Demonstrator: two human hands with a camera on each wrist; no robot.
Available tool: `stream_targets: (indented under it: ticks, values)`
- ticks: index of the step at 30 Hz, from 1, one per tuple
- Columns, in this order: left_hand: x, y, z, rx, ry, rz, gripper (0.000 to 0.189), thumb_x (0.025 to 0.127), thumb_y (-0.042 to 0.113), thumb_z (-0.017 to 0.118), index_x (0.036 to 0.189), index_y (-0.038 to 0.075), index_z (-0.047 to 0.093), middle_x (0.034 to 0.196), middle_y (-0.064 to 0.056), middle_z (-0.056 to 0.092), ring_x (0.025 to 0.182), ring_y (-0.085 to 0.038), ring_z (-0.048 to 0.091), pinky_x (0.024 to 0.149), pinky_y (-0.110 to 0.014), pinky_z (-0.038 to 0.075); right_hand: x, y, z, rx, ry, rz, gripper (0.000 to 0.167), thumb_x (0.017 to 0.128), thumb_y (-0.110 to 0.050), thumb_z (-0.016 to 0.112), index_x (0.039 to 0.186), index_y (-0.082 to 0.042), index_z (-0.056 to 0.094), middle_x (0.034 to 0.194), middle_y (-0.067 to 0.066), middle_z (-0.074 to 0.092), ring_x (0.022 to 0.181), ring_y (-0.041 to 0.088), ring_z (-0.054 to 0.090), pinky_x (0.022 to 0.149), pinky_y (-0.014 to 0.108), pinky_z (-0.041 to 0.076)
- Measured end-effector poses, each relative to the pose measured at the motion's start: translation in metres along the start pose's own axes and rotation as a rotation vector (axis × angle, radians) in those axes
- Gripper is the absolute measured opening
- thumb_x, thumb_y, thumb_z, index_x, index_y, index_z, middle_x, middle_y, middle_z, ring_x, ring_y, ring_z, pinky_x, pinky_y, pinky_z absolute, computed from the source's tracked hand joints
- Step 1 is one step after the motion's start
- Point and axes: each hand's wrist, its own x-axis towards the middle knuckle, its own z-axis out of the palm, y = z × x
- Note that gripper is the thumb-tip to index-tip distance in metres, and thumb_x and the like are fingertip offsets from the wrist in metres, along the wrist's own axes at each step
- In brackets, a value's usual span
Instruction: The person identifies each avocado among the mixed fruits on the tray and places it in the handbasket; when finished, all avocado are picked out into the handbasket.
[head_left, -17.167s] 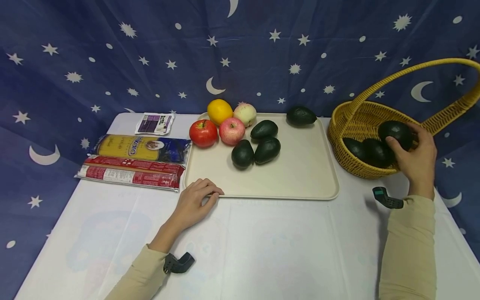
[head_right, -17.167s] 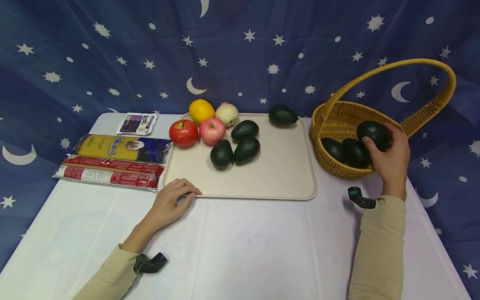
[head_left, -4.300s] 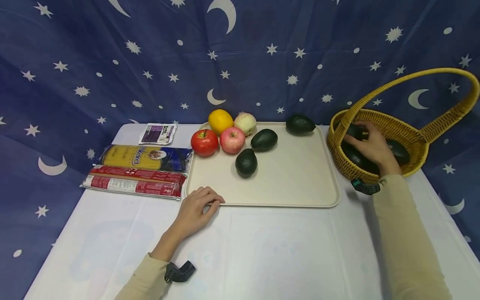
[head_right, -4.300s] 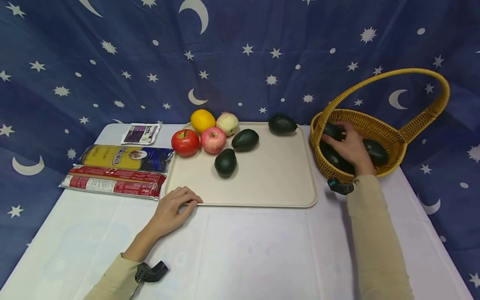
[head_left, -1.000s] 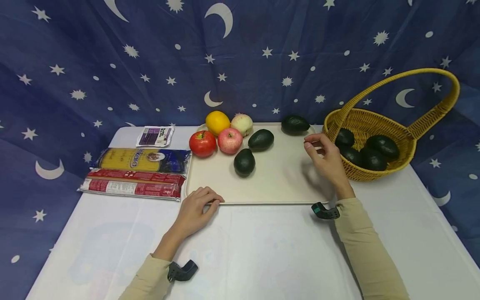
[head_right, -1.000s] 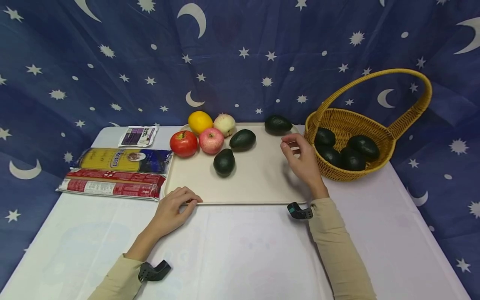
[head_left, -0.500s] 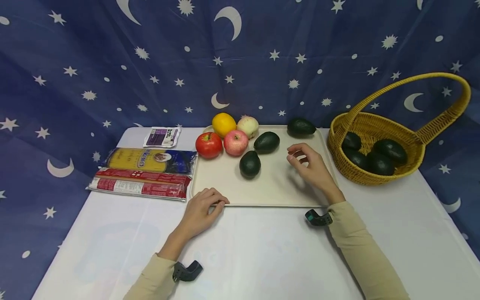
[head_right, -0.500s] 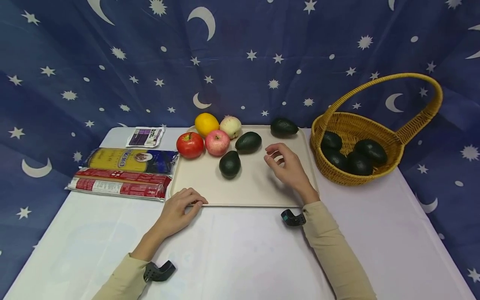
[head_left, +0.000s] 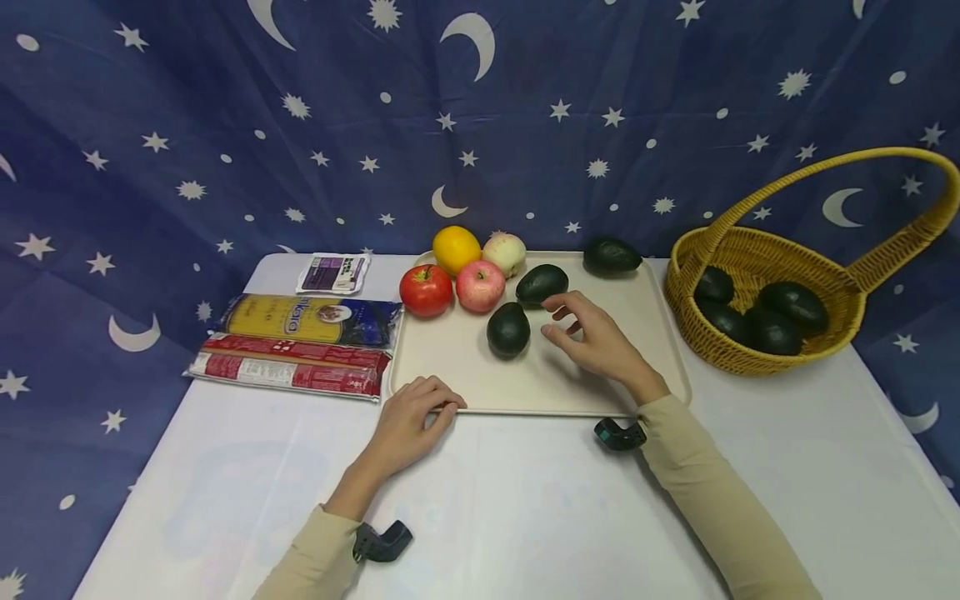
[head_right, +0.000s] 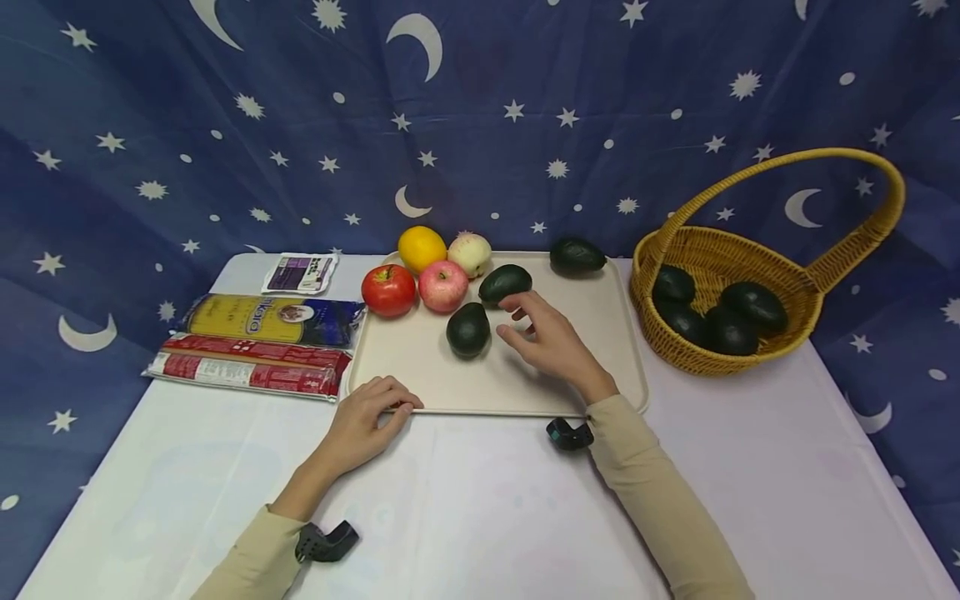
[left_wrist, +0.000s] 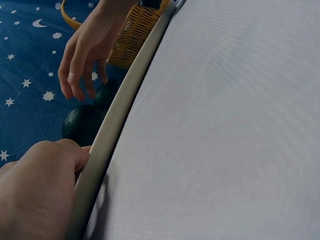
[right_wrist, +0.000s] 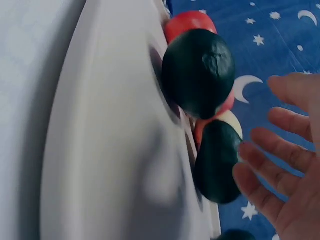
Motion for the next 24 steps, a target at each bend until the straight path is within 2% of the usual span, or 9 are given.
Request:
stream_targets:
  ticks: [6, 12, 18, 24]
  values:
    - [0.0, -0.002, 0.001, 0.003, 0.007, 0.012, 0.011, 0.09, 0.022, 0.061, 0.091, 0.029, 0.069, 0.087, 0.018, 0.059, 0.077, -0.002, 0.048, 0.069, -0.024, 0.04, 0.009, -0.009, 0.016, -0.159, -0.058, -0.055, 0.051, 0.086, -0.036, 0.067, 0.129, -0.014, 0.049, 0.127, 0.003, 0.049, 0.112, 0.023, 0.052, 0.085, 0.042, 0.048]
    - [0.0, -0.002, 0.002, 0.014, 0.005, 0.015, 0.011, 0.09, 0.021, 0.061, 0.091, 0.029, 0.069, 0.087, 0.018, 0.059, 0.076, -0.002, 0.047, 0.068, -0.023, 0.039, 0.016, -0.016, 0.032, -0.32, -0.068, -0.148, 0.069, 0.077, -0.041, 0.075, 0.136, -0.021, 0.044, 0.135, 0.007, 0.041, 0.122, 0.026, 0.044, 0.087, 0.046, 0.049]
    - [0.001, -0.003, 0.003, 0.033, 0.013, 0.026, 0.011, 0.089, 0.02, 0.063, 0.089, 0.028, 0.069, 0.085, 0.017, 0.059, 0.074, -0.003, 0.046, 0.065, -0.022, 0.038, 0.021, -0.015, 0.042, -0.397, -0.091, -0.227, 0.078, 0.073, -0.037, 0.08, 0.139, -0.022, 0.042, 0.141, 0.015, 0.037, 0.125, 0.032, 0.041, 0.095, 0.05, 0.044]
    - [0.001, -0.002, 0.003, 0.038, 0.018, 0.023, 0.012, 0.089, 0.019, 0.062, 0.089, 0.028, 0.07, 0.086, 0.017, 0.06, 0.075, -0.003, 0.048, 0.067, -0.023, 0.039, 0.025, -0.011, 0.046, -0.42, -0.096, -0.234, 0.076, 0.072, -0.032, 0.081, 0.137, -0.018, 0.045, 0.137, 0.012, 0.041, 0.121, 0.03, 0.044, 0.095, 0.047, 0.044]
